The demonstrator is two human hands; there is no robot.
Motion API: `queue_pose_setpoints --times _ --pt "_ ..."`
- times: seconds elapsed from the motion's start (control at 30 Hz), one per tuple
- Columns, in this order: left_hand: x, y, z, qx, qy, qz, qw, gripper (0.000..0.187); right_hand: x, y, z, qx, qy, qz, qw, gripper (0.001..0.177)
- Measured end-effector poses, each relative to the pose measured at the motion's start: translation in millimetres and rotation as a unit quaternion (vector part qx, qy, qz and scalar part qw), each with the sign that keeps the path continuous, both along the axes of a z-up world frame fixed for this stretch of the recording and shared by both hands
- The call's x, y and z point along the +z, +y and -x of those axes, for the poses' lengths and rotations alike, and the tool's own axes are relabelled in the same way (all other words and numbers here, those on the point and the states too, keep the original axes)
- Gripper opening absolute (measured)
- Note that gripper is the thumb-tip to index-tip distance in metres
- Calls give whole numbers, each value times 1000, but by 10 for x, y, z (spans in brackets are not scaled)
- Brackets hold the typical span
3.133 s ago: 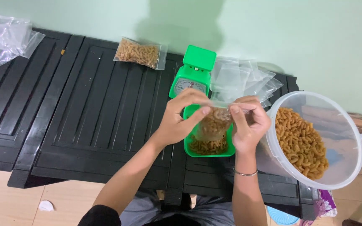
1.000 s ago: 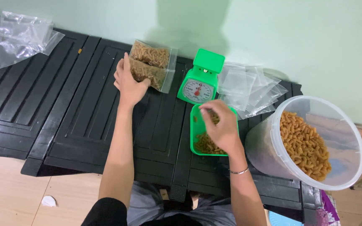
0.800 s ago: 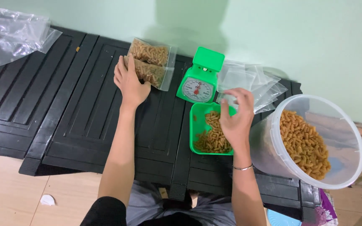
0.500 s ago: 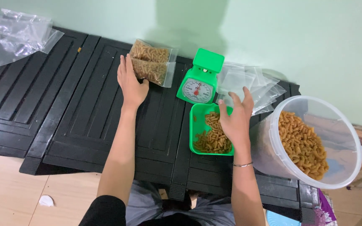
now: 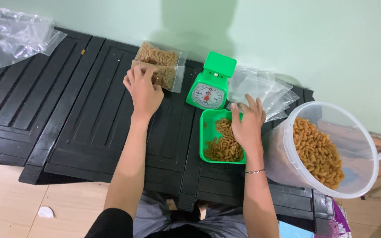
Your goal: Packaging snacks by scooping them into a tray, pouring them into plastic bags, and weighing them on a scale.
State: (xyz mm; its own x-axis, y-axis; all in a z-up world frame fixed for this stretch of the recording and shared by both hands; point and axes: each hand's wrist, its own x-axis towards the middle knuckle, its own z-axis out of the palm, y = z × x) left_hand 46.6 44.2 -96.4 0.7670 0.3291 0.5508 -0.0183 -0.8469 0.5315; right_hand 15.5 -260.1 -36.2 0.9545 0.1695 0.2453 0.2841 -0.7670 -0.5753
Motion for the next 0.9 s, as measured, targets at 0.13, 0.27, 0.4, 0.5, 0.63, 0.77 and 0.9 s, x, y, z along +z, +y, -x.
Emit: queue_pose_setpoints --times 0.13,0.27,0.4,0.5,0.63,0.77,0.9 --pt "22 6 6 -2 13 -6 1000 40 -19 -2 -44 -24 -10 9 1000 55" --pt "255 -119 76 -7 -93 52 994 31 -4 27 -41 12 -147 -74 986 47" --pt "480 -228 158 -81 -229 155 957 36 -74 -17 -100 46 -318 -150 935 59" --pt "520 -295 170 -163 -256 213 929 33 -51 4 1 49 -356 -183 915 70" --pt "640 -444 272 -251 -241 276 896 19 -193 15 33 111 -426 -202 875 77" --pt "641 -570 290 -468 -89 586 655 76 -262 187 235 183 -424 -139 876 59" --pt "607 -593 280 -535 -19 677 505 85 -95 474 378 279 -368 -199 864 43"
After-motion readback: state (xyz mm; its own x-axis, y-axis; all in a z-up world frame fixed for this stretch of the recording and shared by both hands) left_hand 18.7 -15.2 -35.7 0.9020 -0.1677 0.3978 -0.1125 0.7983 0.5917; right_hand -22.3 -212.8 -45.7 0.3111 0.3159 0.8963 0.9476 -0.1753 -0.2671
